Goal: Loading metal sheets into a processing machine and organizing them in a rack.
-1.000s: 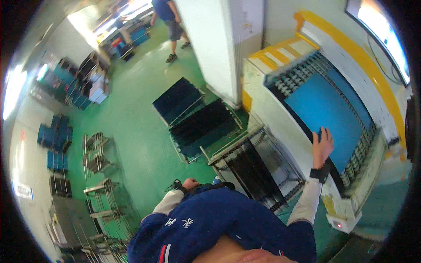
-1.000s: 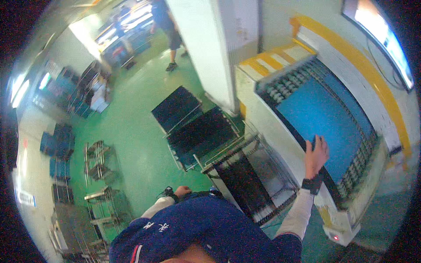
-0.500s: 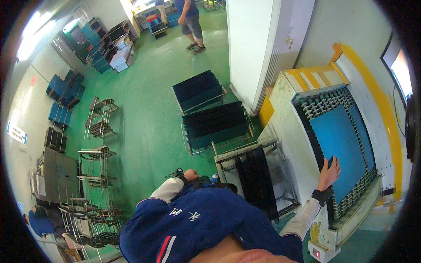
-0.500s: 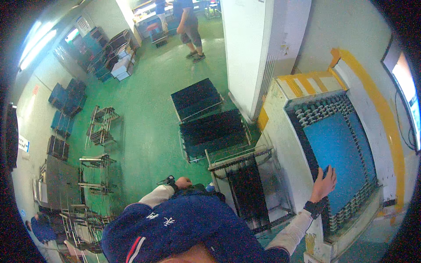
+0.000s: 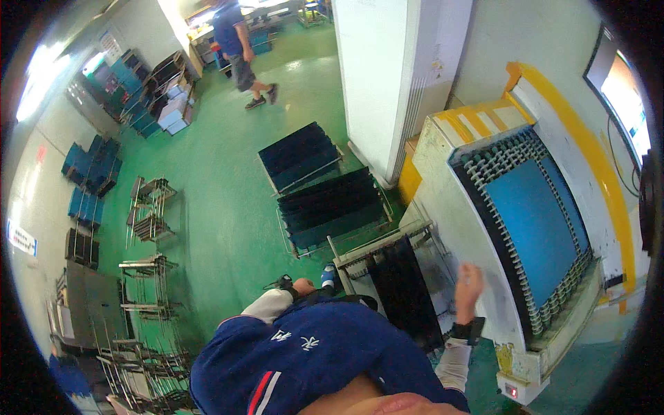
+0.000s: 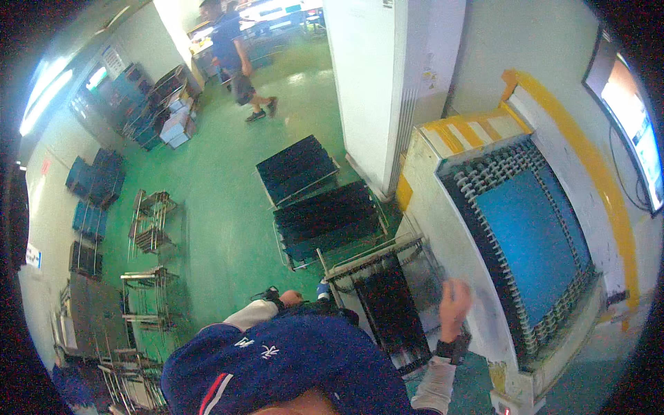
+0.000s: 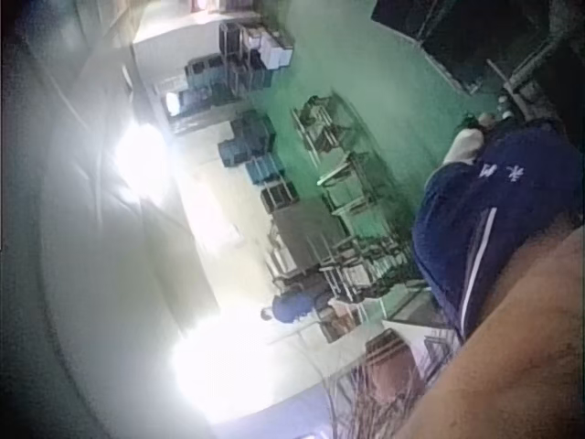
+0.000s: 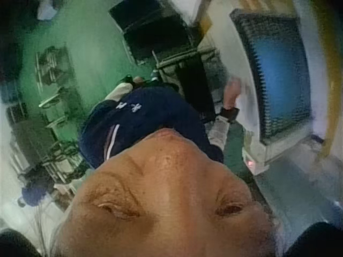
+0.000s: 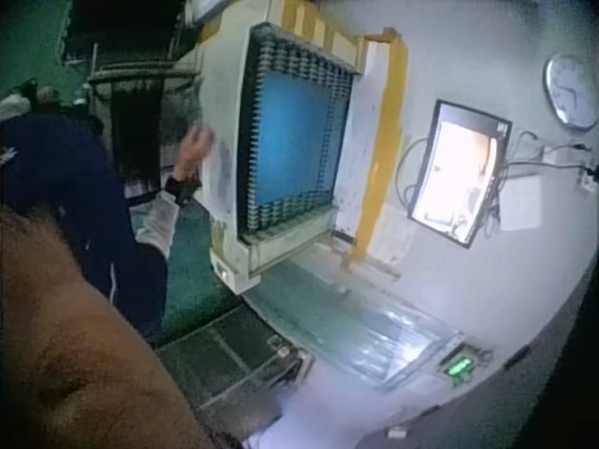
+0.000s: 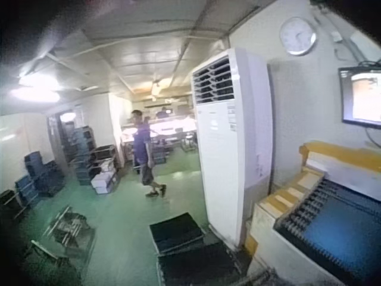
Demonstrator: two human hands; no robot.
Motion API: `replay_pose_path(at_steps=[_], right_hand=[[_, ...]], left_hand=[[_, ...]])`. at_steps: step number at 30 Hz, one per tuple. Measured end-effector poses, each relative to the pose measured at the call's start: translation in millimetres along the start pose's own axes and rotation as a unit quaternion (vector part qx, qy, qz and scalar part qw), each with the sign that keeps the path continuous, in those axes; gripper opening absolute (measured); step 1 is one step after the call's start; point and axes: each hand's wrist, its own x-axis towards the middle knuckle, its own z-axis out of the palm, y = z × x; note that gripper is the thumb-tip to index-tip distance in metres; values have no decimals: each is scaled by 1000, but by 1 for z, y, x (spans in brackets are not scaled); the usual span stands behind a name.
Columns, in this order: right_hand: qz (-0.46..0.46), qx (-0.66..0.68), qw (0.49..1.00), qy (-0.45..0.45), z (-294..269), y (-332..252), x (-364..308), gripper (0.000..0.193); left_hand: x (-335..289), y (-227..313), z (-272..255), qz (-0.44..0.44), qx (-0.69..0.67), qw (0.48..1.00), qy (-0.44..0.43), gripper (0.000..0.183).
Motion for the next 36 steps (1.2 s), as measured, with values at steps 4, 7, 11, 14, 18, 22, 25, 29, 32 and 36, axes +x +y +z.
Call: replay_pose_path(at_steps=[4, 7, 11, 14, 18, 22, 25, 29, 32, 36], right_hand=[[153, 5, 974, -166, 61, 23, -80, 39], [348, 107, 898, -248, 59, 15, -87, 48], [278, 119, 934, -188, 59, 1, -85, 48], [291, 43, 935, -196, 66, 23, -95, 47], [299, 77, 933, -185, 65, 32, -85, 48], [266, 49, 946, -179, 58, 16, -77, 49], [254, 19, 951, -176, 52, 5, -69, 49], [251, 35, 951, -176, 55, 15, -72, 44], [205, -38, 954, -217, 69, 30, -86, 39], [212, -61, 949, -223, 70, 22, -90, 35]], left_hand=[[25, 31, -12, 26, 23, 998, -47, 42], [47, 29, -7, 74, 72, 993, -54, 44], [63, 14, -4, 103, 60, 991, -63, 41], [63, 22, -4, 100, 15, 994, -45, 38], [46, 24, -12, 72, -6, 997, -34, 38], [34, 24, -12, 58, -16, 998, -34, 39], [29, 19, -10, 49, -27, 998, -36, 39], [25, 14, -4, 69, -25, 997, -24, 40], [23, 6, -1, 71, -24, 997, -17, 39], [7, 13, -5, 34, -57, 997, -39, 39]])
